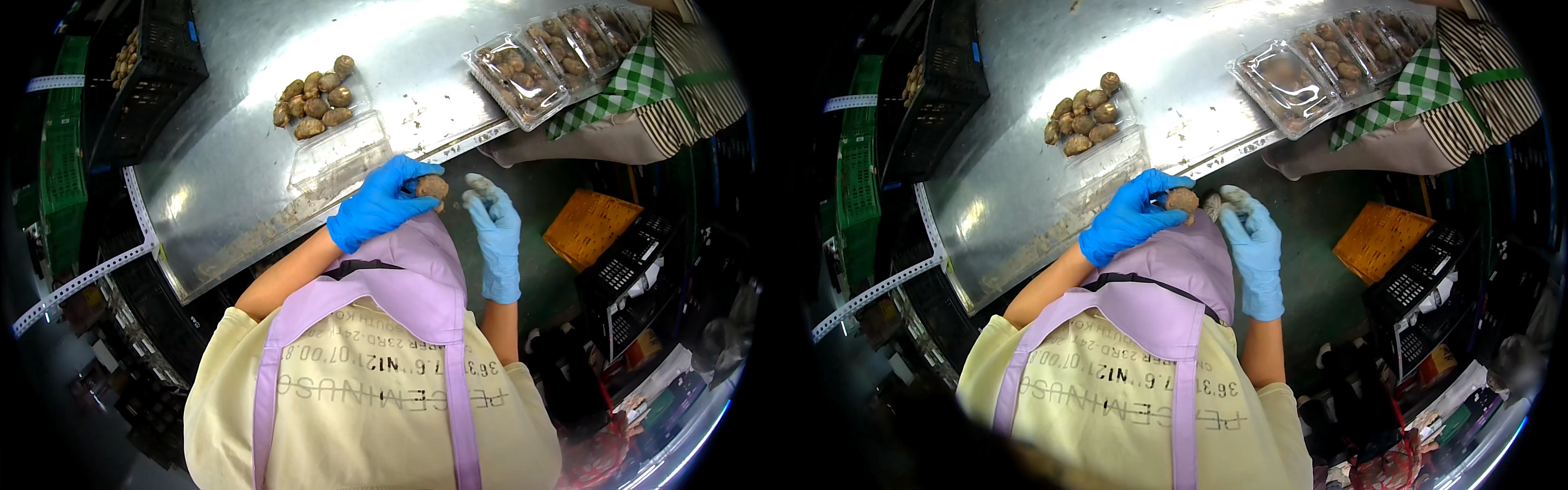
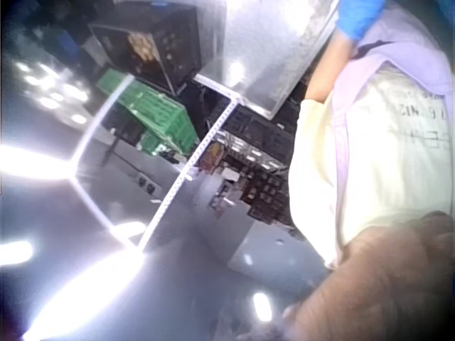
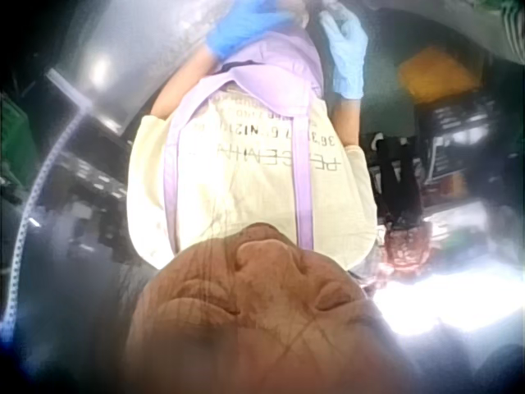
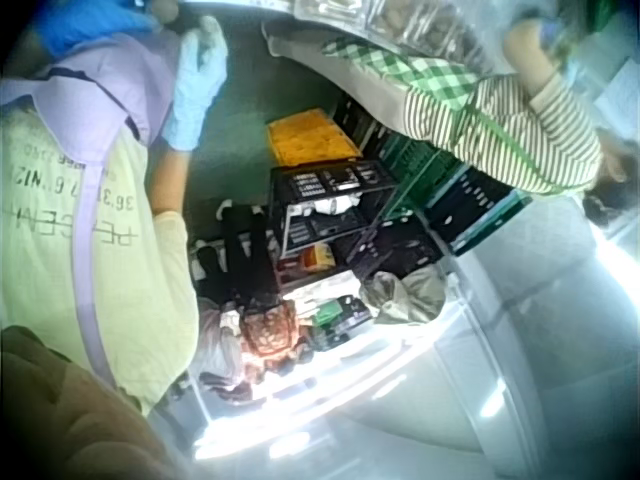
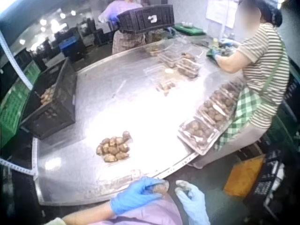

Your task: The person sorts brown roots into clear plastic boxes by hand, closes the lids, and places the boxes onto a stainless steel table.

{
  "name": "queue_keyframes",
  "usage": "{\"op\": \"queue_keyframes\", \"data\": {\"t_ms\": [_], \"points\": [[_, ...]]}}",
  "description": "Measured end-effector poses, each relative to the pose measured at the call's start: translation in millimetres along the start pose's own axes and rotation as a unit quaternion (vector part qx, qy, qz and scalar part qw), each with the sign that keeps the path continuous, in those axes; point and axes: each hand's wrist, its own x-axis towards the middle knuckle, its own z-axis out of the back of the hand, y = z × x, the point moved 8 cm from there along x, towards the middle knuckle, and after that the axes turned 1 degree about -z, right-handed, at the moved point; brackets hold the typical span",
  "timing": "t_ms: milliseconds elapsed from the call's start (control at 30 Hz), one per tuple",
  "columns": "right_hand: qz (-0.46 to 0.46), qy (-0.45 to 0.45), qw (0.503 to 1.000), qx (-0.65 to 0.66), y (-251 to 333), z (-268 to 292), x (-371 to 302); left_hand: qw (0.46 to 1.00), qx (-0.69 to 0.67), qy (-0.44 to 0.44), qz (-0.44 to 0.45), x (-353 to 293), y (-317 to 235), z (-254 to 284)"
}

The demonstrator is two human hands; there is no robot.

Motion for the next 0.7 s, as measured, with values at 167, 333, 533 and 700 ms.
{"op": "queue_keyframes", "data": {"t_ms": [167,333,533,700], "points": [[0.062,0.028,0.994,-0.088,25.9,-27.4,-4.0,0.996,0.069,-0.017,-0.057,2.2,-1.9,-1.6],[0.181,0.004,0.974,-0.135,38.6,-28.4,-6.8,0.987,0.145,-0.025,-0.064,-0.4,-9.5,-2.7],[0.256,-0.014,0.929,-0.267,58.8,-34.5,-9.8,0.981,0.175,-0.031,-0.072,-2.6,-9.2,-4.3],[0.141,-0.054,0.957,-0.248,40.7,-23.3,-6.2,0.992,-0.116,0.043,0.023,0.7,17.0,-11.9]]}}
